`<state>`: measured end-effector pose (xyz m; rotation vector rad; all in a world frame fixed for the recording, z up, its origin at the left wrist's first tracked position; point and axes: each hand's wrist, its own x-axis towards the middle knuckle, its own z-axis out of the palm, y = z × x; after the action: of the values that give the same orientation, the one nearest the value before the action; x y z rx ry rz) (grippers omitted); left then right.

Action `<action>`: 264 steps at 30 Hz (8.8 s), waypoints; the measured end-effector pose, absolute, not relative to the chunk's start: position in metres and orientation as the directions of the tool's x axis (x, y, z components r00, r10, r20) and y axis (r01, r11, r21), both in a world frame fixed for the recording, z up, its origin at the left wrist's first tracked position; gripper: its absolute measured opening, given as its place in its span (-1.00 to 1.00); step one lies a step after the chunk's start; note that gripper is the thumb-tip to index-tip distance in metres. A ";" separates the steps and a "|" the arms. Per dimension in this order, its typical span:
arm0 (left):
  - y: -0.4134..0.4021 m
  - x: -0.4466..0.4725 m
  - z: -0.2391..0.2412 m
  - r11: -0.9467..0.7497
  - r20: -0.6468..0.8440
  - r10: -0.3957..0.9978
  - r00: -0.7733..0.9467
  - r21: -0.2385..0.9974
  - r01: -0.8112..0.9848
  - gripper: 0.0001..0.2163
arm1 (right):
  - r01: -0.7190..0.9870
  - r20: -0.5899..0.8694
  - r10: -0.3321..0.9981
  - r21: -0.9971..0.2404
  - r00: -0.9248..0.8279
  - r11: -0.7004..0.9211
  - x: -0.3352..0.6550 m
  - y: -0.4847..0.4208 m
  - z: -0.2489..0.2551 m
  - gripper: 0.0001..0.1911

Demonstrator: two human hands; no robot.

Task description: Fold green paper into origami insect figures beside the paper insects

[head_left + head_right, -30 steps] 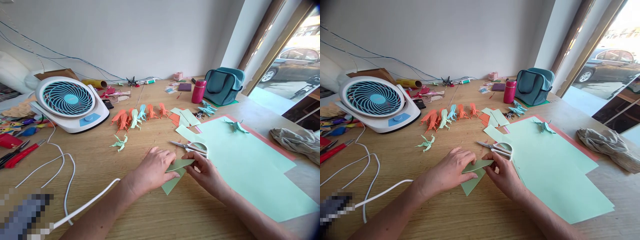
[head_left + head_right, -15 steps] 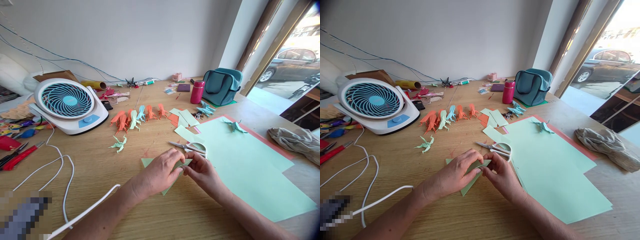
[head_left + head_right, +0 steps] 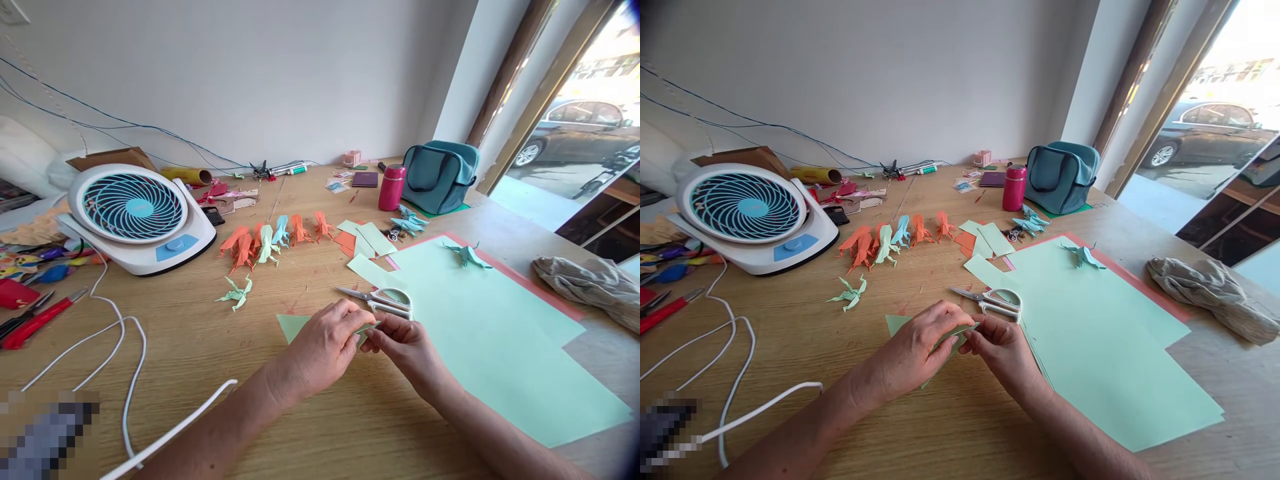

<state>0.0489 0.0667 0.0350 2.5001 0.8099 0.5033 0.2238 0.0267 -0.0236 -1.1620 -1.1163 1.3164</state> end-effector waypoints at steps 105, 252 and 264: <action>0.087 -0.028 -0.001 -0.451 -0.102 0.831 0.547 0.452 0.770 -0.90 | 0.763 0.099 0.949 -0.573 -0.300 0.301 0.210 0.015 -0.029 -0.79; 0.054 -0.015 -0.034 -0.908 0.271 0.388 0.881 -0.050 0.415 -0.60 | 0.764 0.200 0.787 -0.193 -0.583 0.615 0.232 -0.018 -0.028 -0.60; 0.054 -0.013 -0.025 -0.907 0.266 0.380 0.886 -0.081 0.413 -0.63 | 0.784 0.196 0.801 -0.173 -0.566 0.596 0.232 -0.021 -0.032 -0.60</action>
<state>-0.0135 0.0543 -0.0252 3.1821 0.6722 0.4036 0.2316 -0.0214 -0.0322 -1.3034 -2.5726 0.0962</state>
